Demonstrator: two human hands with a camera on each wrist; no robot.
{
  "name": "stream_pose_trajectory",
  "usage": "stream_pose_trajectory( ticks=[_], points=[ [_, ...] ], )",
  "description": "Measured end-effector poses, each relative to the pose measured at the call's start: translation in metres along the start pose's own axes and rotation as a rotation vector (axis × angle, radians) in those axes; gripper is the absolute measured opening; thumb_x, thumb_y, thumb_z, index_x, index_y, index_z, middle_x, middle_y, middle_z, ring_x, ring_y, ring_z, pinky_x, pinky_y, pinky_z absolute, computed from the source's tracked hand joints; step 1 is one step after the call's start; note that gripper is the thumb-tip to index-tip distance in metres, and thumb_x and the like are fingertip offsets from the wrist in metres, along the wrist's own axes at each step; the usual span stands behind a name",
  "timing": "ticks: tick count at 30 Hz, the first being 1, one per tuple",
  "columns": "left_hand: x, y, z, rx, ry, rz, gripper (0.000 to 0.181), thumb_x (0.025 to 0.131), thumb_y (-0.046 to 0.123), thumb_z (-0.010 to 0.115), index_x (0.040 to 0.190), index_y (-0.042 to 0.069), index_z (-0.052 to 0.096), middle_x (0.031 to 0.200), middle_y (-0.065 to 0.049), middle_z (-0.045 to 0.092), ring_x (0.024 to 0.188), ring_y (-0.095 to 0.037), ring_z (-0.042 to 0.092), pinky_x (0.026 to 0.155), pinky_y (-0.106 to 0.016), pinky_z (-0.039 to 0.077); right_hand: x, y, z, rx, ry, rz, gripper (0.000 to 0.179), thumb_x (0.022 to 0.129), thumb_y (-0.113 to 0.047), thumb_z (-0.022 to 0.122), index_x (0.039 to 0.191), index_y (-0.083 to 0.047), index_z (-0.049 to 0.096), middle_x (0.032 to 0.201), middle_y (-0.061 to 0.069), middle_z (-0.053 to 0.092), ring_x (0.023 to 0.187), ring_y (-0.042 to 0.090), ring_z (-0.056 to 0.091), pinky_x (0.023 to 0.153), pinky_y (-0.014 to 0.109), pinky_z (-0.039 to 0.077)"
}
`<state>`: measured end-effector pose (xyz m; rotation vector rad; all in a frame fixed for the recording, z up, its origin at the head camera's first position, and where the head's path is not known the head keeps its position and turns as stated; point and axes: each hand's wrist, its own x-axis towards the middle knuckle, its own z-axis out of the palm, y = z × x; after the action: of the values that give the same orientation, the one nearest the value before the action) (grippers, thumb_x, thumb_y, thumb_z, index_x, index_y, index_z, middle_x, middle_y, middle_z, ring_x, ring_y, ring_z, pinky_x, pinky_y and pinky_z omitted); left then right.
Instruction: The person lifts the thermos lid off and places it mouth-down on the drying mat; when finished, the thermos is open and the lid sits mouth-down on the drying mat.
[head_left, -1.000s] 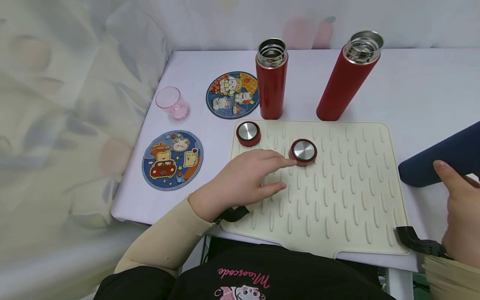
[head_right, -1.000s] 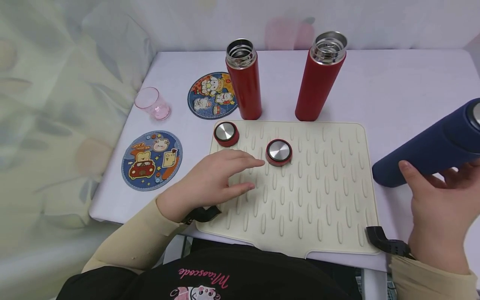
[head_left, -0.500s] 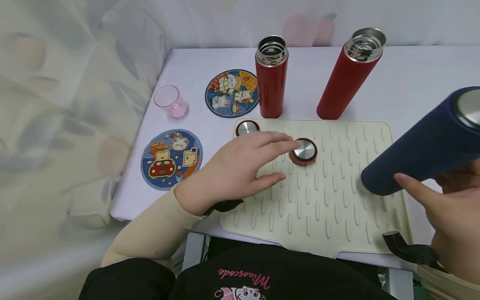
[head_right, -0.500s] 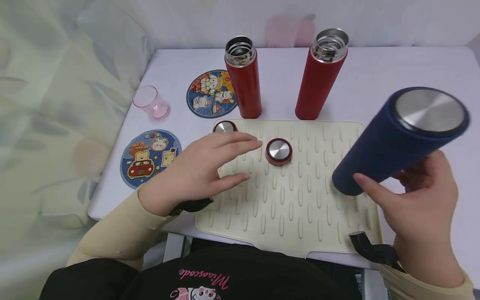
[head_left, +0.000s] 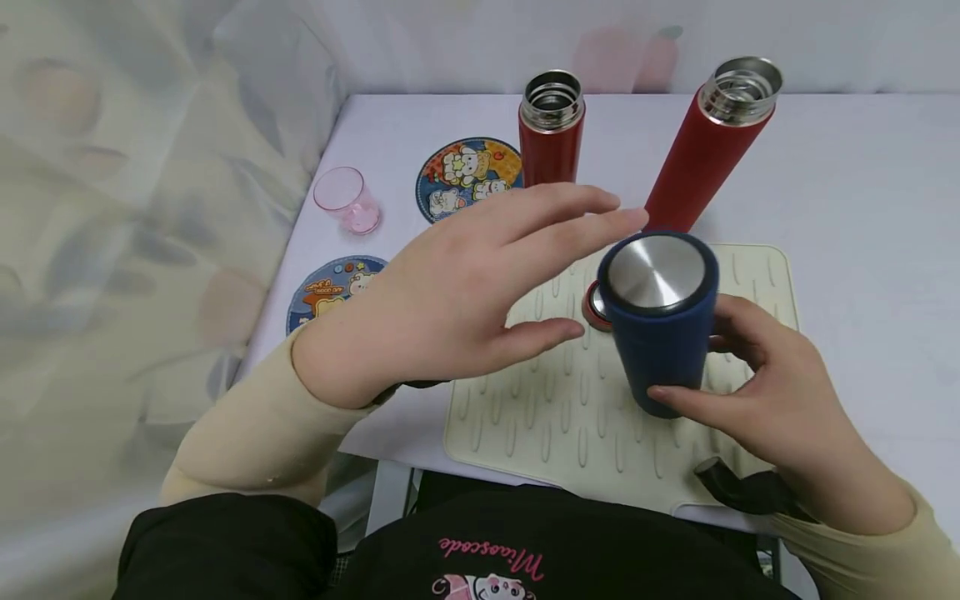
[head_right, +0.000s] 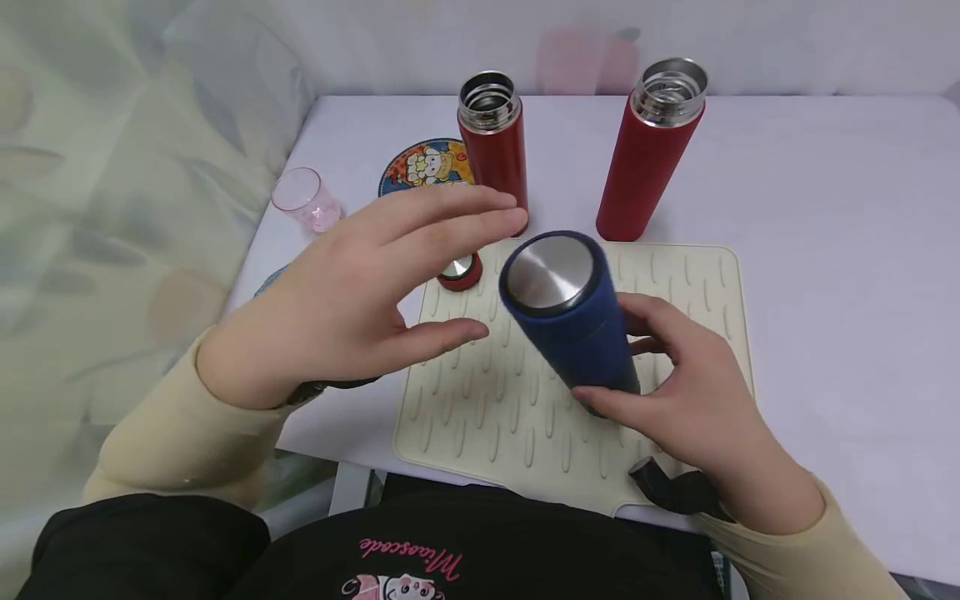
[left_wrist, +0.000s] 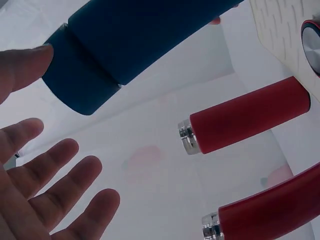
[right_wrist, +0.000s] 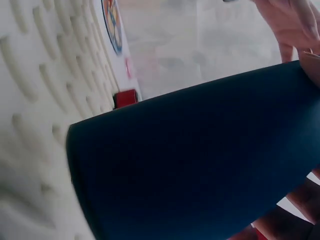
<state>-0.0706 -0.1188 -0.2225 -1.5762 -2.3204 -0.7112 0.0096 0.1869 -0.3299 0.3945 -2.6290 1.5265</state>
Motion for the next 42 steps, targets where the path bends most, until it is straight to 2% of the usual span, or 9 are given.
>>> stream_pose_trajectory(
  ticks=[8,14,19,25,28,32,36,39,42],
  points=[
    [0.001,0.002,-0.001,-0.112,-0.203,0.026,0.068,0.095,0.032,0.088,0.156,0.016,0.063,0.164,-0.012,0.057,0.15,-0.023,0.054,0.124,-0.038,0.044,0.006,-0.005,0.012,-0.083,-0.123,-0.07,0.094,0.066,-0.013,0.108,0.149,-0.02,0.067,0.134,-0.001,0.076,0.107,-0.003,0.069,0.094,0.007,0.052],
    [-0.004,0.003,-0.002,-0.249,-0.316,0.039,0.059,0.096,0.014,0.077,0.153,0.02,0.066,0.164,-0.007,0.057,0.151,-0.019,0.05,0.123,-0.034,0.044,0.008,-0.003,0.016,-0.137,-0.168,-0.132,0.091,0.064,-0.02,0.109,0.146,-0.017,0.07,0.135,0.003,0.077,0.108,0.01,0.073,0.094,0.006,0.051],
    [-0.004,0.002,-0.002,-0.242,-0.308,-0.008,0.051,0.095,0.022,0.085,0.144,0.019,0.072,0.152,-0.005,0.066,0.14,-0.016,0.059,0.115,-0.033,0.05,0.007,-0.004,0.02,-0.138,-0.184,-0.141,0.089,0.066,-0.021,0.109,0.145,-0.017,0.07,0.136,0.001,0.077,0.108,0.017,0.075,0.095,0.008,0.052],
    [-0.004,0.008,0.003,0.022,-0.209,-0.12,0.068,0.089,0.067,0.085,0.137,0.018,0.076,0.106,0.006,0.075,0.085,-0.007,0.062,0.071,-0.028,0.053,0.007,-0.006,0.023,-0.164,-0.172,-0.148,0.088,0.065,-0.023,0.109,0.144,-0.017,0.071,0.133,0.002,0.077,0.103,0.018,0.075,0.091,0.014,0.057],
    [-0.005,0.009,0.005,0.092,-0.175,-0.125,0.075,0.087,0.076,0.081,0.135,0.018,0.076,0.096,0.006,0.072,0.075,-0.008,0.057,0.064,-0.029,0.049,0.007,-0.007,0.024,-0.181,-0.173,-0.137,0.087,0.065,-0.023,0.109,0.143,-0.016,0.071,0.133,0.002,0.077,0.103,0.019,0.075,0.088,0.024,0.062],
    [-0.008,0.006,0.003,-0.001,-0.231,-0.049,0.079,0.088,0.07,0.083,0.146,0.017,0.071,0.129,-0.003,0.074,0.109,-0.015,0.068,0.094,-0.032,0.058,0.007,-0.005,0.023,-0.19,-0.172,-0.125,0.088,0.066,-0.023,0.109,0.144,-0.014,0.07,0.134,0.006,0.077,0.107,0.023,0.076,0.088,0.029,0.064],
    [-0.012,0.002,0.0,-0.141,-0.33,0.058,0.067,0.095,0.031,0.089,0.156,0.018,0.063,0.164,-0.012,0.055,0.153,-0.025,0.051,0.127,-0.038,0.043,0.007,-0.003,0.022,-0.183,-0.16,-0.122,0.088,0.067,-0.022,0.109,0.145,-0.013,0.07,0.135,0.006,0.077,0.107,0.024,0.077,0.087,0.019,0.061],
    [-0.014,0.001,0.001,-0.193,-0.333,0.105,0.063,0.096,-0.004,0.07,0.154,0.019,0.063,0.168,-0.014,0.051,0.159,-0.027,0.045,0.13,-0.038,0.04,0.007,-0.002,0.02,-0.168,-0.155,-0.116,0.087,0.067,-0.022,0.109,0.145,-0.014,0.071,0.135,0.005,0.078,0.105,0.023,0.078,0.087,0.014,0.058],
    [-0.015,0.0,0.002,-0.217,-0.289,0.125,0.069,0.092,-0.015,0.05,0.15,0.018,0.066,0.165,-0.016,0.054,0.158,-0.028,0.047,0.13,-0.038,0.039,0.007,-0.002,0.02,-0.151,-0.163,-0.111,0.087,0.067,-0.022,0.109,0.145,-0.014,0.07,0.134,0.005,0.078,0.105,0.023,0.078,0.089,0.01,0.055]
  ],
)
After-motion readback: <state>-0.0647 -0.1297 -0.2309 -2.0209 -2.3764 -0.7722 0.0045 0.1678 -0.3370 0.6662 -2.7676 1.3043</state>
